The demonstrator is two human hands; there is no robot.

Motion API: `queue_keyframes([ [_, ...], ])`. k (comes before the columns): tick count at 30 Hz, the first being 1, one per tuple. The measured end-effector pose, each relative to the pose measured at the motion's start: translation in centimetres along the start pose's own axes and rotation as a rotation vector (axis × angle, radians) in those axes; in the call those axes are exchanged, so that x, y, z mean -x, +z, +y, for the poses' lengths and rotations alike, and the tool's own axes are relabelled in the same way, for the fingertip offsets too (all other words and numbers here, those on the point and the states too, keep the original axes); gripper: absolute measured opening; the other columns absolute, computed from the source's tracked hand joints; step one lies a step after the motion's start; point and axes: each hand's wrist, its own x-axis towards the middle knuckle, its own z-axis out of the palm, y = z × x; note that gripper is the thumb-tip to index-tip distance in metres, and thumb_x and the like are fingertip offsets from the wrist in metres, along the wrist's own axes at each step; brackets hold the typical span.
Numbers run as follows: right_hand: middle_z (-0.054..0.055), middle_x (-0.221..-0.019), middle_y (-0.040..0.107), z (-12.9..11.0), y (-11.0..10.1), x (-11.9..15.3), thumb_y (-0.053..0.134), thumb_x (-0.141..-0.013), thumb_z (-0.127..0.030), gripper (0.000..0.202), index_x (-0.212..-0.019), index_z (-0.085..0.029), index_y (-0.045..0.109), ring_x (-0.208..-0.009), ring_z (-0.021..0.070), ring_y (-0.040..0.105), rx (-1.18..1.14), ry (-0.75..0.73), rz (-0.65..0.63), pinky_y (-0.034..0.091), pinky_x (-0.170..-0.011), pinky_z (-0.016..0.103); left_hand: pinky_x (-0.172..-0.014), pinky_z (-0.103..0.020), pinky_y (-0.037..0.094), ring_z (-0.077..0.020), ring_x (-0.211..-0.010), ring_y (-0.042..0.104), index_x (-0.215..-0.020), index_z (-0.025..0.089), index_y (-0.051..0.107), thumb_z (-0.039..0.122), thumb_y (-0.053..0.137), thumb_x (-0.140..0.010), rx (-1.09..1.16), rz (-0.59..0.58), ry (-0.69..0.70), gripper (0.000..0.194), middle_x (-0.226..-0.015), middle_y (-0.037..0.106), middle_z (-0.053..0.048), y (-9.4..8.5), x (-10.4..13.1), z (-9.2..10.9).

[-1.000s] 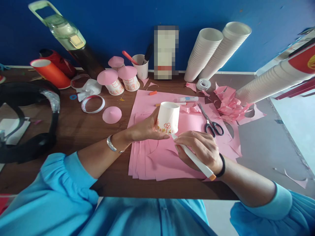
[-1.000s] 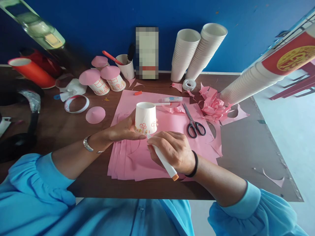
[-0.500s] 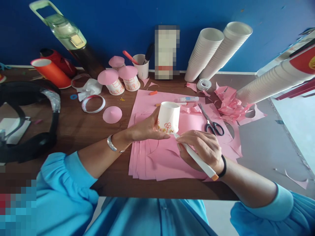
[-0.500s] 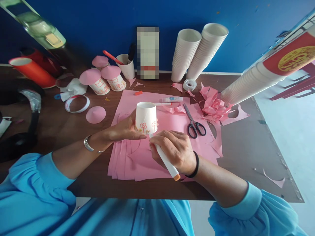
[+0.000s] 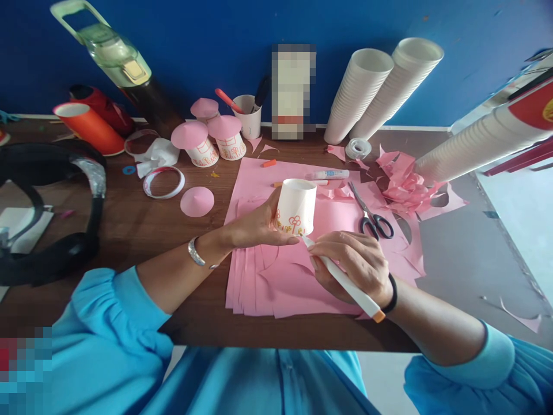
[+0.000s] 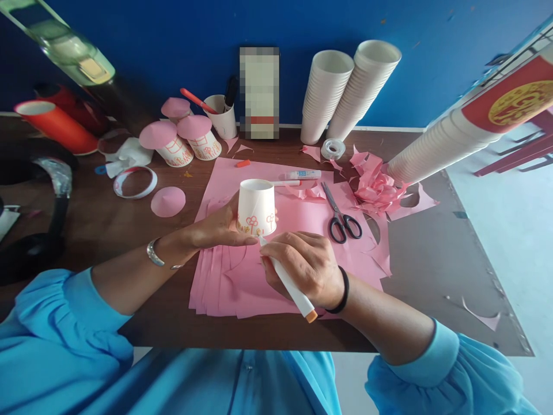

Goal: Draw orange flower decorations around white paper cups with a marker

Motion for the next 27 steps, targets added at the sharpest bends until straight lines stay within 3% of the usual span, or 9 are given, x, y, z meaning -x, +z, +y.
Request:
queue_keyframes([
  [18,0.004,-0.082,0.077,0.16,0.27,-0.04,0.065,-0.096,-0.006,0.014,-0.105,-0.017,0.063,-0.066,0.0152,0.074,0.019,-0.021,0.015,0.063,-0.062,0.026,-0.100,-0.046,0.057,-0.0384,-0.137,0.059,-0.153,0.028,0.048,0.039,0.093,-0.077,-0.039,0.007,0.006,0.090,-0.140,0.066,-0.017,-0.11,-0.07,-0.38],
  [27,0.002,-0.081,0.077,0.13,0.19,-0.20,0.063,-0.098,-0.009,0.014,-0.106,-0.019,0.062,-0.064,0.0153,0.074,0.023,-0.016,-0.015,0.062,-0.059,0.027,-0.095,-0.042,0.057,-0.0328,-0.125,0.063,-0.153,0.028,0.049,0.038,0.092,-0.079,-0.069,-0.006,0.020,0.087,-0.140,0.065,-0.016,-0.19,-0.04,-0.08],
])
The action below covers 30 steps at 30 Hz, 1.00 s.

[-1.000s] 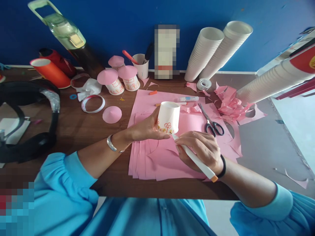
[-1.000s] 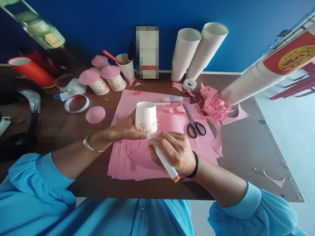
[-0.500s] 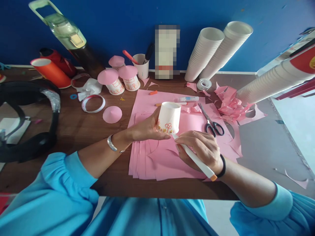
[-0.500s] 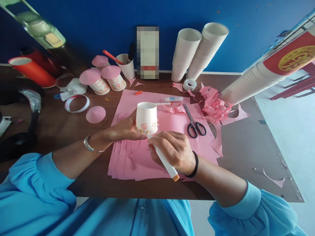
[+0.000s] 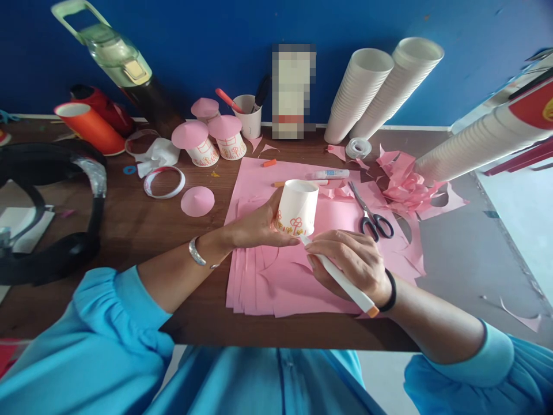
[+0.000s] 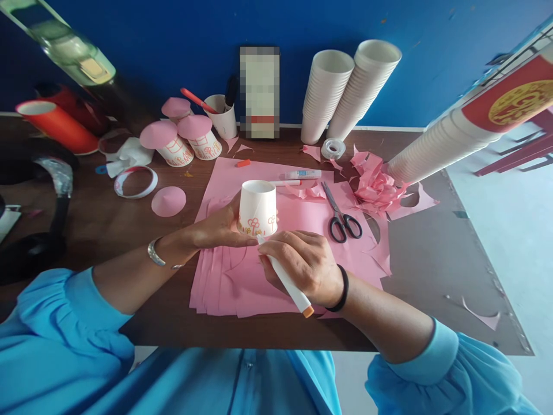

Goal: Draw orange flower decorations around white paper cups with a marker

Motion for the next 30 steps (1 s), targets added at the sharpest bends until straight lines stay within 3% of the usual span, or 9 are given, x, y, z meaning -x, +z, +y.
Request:
queue_keyframes([
  [9,0.000,-0.077,0.075,0.00,-0.06,0.03,0.063,-0.095,-0.008,0.015,-0.104,-0.021,0.063,-0.062,0.0150,0.073,0.008,0.011,-0.001,0.061,-0.057,0.027,-0.098,-0.048,0.057,-0.0377,-0.131,0.063,-0.151,0.027,0.049,0.041,0.092,-0.078,0.024,0.015,-0.037,0.086,-0.141,0.064,-0.017,-0.03,0.11,-0.09],
  [19,0.002,-0.079,0.074,0.09,-0.43,0.15,0.065,-0.094,-0.006,0.019,-0.108,-0.018,0.063,-0.065,0.0150,0.073,-0.042,-0.012,0.054,0.064,-0.060,0.026,-0.097,-0.044,0.058,-0.0315,-0.124,0.064,-0.148,0.028,0.051,0.037,0.091,-0.080,0.038,0.031,-0.065,0.080,-0.140,0.063,-0.014,-0.05,0.30,0.20],
  [25,0.007,-0.090,0.077,0.74,-0.41,0.12,0.067,-0.096,-0.011,0.019,-0.113,-0.020,0.066,-0.085,0.0221,0.080,-0.013,0.064,0.152,0.069,-0.071,0.034,-0.110,-0.053,0.053,-0.0407,-0.146,0.053,-0.162,0.034,0.041,0.036,0.092,-0.077,0.127,0.064,-0.088,0.099,-0.146,0.063,-0.015,-0.09,0.28,0.13],
  [30,0.007,-0.095,0.078,0.95,-0.20,0.09,0.068,-0.096,-0.009,0.023,-0.115,-0.021,0.066,-0.099,0.0249,0.082,-0.024,0.097,0.155,0.070,-0.080,0.036,-0.117,-0.056,0.049,-0.0404,-0.150,0.050,-0.165,0.036,0.039,0.035,0.092,-0.078,0.176,0.041,-0.046,0.102,-0.151,0.061,-0.013,-0.03,0.03,-0.07],
])
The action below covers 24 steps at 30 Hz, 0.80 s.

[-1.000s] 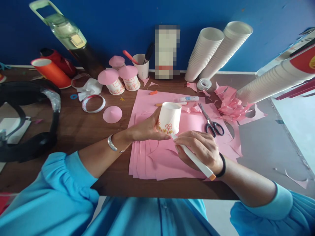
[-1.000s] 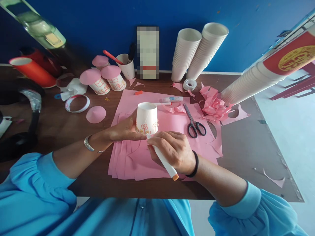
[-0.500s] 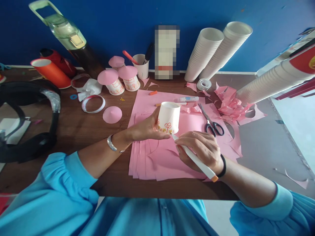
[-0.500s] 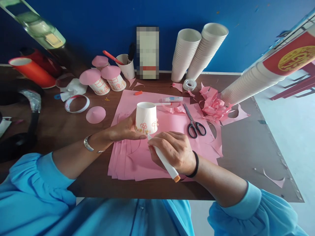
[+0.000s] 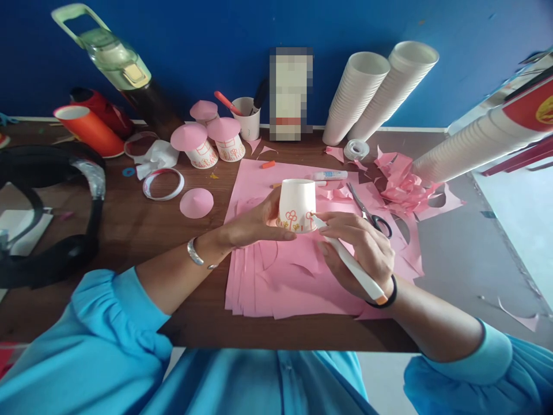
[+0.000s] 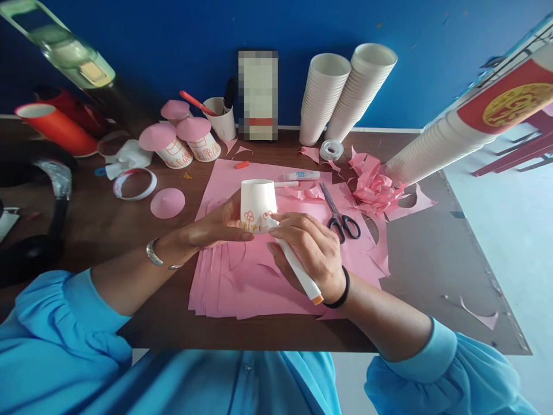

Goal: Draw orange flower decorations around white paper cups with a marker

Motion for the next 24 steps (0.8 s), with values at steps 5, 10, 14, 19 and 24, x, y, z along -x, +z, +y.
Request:
queue_keyframes([
  [5,0.007,-0.097,0.079,-0.04,0.12,0.13,0.068,-0.096,-0.010,0.022,-0.115,-0.020,0.066,-0.100,0.0242,0.083,0.000,0.003,-0.025,0.070,-0.081,0.034,-0.117,-0.056,0.048,-0.0391,-0.146,0.053,-0.159,0.032,0.047,0.037,0.090,-0.080,-0.033,-0.027,0.010,0.089,-0.154,0.058,-0.015,0.09,-0.03,0.36],
  [10,0.009,-0.097,0.079,-0.16,0.08,0.15,0.069,-0.096,-0.010,0.022,-0.115,-0.019,0.066,-0.095,0.0245,0.083,-0.003,-0.019,-0.049,0.070,-0.079,0.035,-0.105,-0.051,0.055,-0.0372,-0.134,0.060,-0.155,0.031,0.049,0.040,0.096,-0.074,-0.102,0.040,-0.031,0.094,-0.143,0.061,-0.014,0.13,0.06,0.27],
  [14,0.004,-0.086,0.078,-0.48,-0.15,0.10,0.068,-0.093,-0.009,0.023,-0.113,-0.021,0.065,-0.074,0.0194,0.078,-0.004,-0.020,-0.061,0.067,-0.066,0.031,-0.097,-0.044,0.056,-0.0333,-0.126,0.062,-0.149,0.030,0.052,0.038,0.095,-0.075,-0.094,0.031,-0.019,0.086,-0.134,0.064,-0.013,0.21,0.04,0.28],
  [19,0.001,-0.079,0.075,-0.82,-0.15,0.06,0.065,-0.094,-0.007,0.019,-0.107,-0.021,0.064,-0.064,0.0155,0.074,-0.016,-0.072,-0.110,0.064,-0.060,0.027,-0.092,-0.040,0.058,-0.0276,-0.115,0.064,-0.149,0.029,0.051,0.037,0.093,-0.079,-0.111,-0.005,0.001,0.082,-0.128,0.065,-0.012,0.16,-0.03,0.47],
  [24,0.001,-0.077,0.075,-0.89,-0.03,0.06,0.065,-0.094,-0.007,0.016,-0.104,-0.020,0.064,-0.063,0.0151,0.074,0.001,-0.077,-0.132,0.064,-0.059,0.027,-0.095,-0.042,0.058,-0.0280,-0.117,0.064,-0.153,0.030,0.047,0.037,0.092,-0.080,-0.100,-0.006,-0.019,0.086,-0.129,0.064,-0.012,0.19,0.03,0.48],
])
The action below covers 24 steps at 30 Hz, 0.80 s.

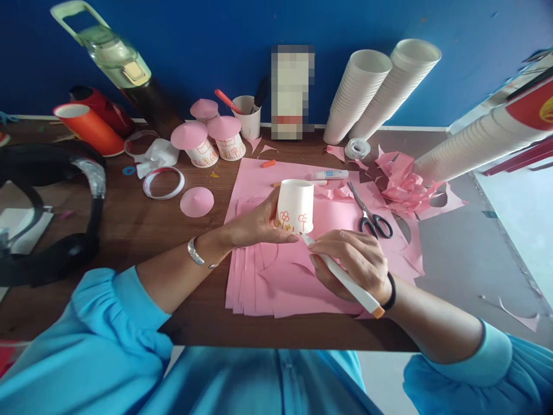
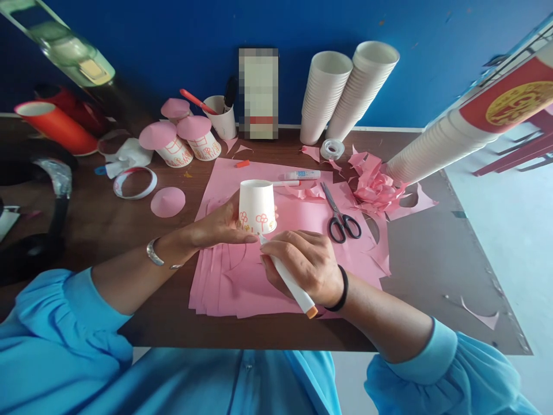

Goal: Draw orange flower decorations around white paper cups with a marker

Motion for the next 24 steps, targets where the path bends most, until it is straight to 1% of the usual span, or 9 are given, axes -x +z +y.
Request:
queue_keyframes([
  [3,0.000,-0.078,0.075,0.05,0.04,0.07,0.064,-0.095,-0.008,0.017,-0.106,-0.020,0.063,-0.063,0.0146,0.073,0.006,-0.003,-0.002,0.064,-0.059,0.027,-0.094,-0.042,0.058,-0.0280,-0.116,0.064,-0.152,0.029,0.048,0.038,0.092,-0.079,0.010,0.007,-0.009,0.086,-0.130,0.064,-0.012,0.09,0.04,-0.04],
  [7,0.001,-0.080,0.076,0.15,0.12,0.16,0.065,-0.094,-0.008,0.018,-0.108,-0.021,0.063,-0.064,0.0152,0.074,0.013,0.008,-0.008,0.064,-0.060,0.027,-0.094,-0.043,0.057,-0.0292,-0.118,0.064,-0.146,0.028,0.052,0.039,0.093,-0.078,0.005,0.015,-0.010,0.081,-0.131,0.063,-0.013,0.12,0.03,-0.07],
  [12,0.002,-0.081,0.077,0.25,0.25,0.21,0.065,-0.094,-0.007,0.019,-0.108,-0.020,0.063,-0.064,0.0156,0.074,0.017,0.003,-0.002,0.063,-0.060,0.027,-0.093,-0.042,0.056,-0.0279,-0.115,0.064,-0.145,0.028,0.053,0.040,0.094,-0.077,-0.010,0.015,0.006,0.081,-0.132,0.064,-0.013,0.07,0.00,-0.08],
  [16,0.001,-0.081,0.077,0.18,0.26,0.24,0.065,-0.093,-0.007,0.021,-0.109,-0.021,0.064,-0.065,0.0158,0.075,0.011,0.013,-0.004,0.064,-0.061,0.027,-0.092,-0.040,0.057,-0.0266,-0.114,0.064,-0.146,0.028,0.053,0.038,0.093,-0.078,-0.023,0.009,0.013,0.079,-0.127,0.065,-0.011,0.06,-0.03,-0.06],
  [21,0.001,-0.078,0.076,-0.05,0.13,0.20,0.064,-0.094,-0.007,0.017,-0.105,-0.020,0.063,-0.063,0.0157,0.074,-0.011,0.040,-0.026,0.062,-0.058,0.026,-0.089,-0.038,0.057,-0.0248,-0.110,0.064,-0.142,0.027,0.055,0.037,0.092,-0.079,-0.017,-0.008,0.041,0.074,-0.125,0.065,-0.011,0.02,-0.13,-0.19],
  [24,0.001,-0.077,0.075,-0.12,0.02,0.11,0.064,-0.094,-0.006,0.016,-0.104,-0.020,0.063,-0.062,0.0153,0.074,-0.029,0.043,-0.025,0.061,-0.057,0.026,-0.090,-0.039,0.057,-0.0258,-0.111,0.063,-0.143,0.027,0.054,0.037,0.092,-0.078,-0.021,-0.009,0.026,0.076,-0.127,0.064,-0.012,0.01,-0.12,-0.20],
])
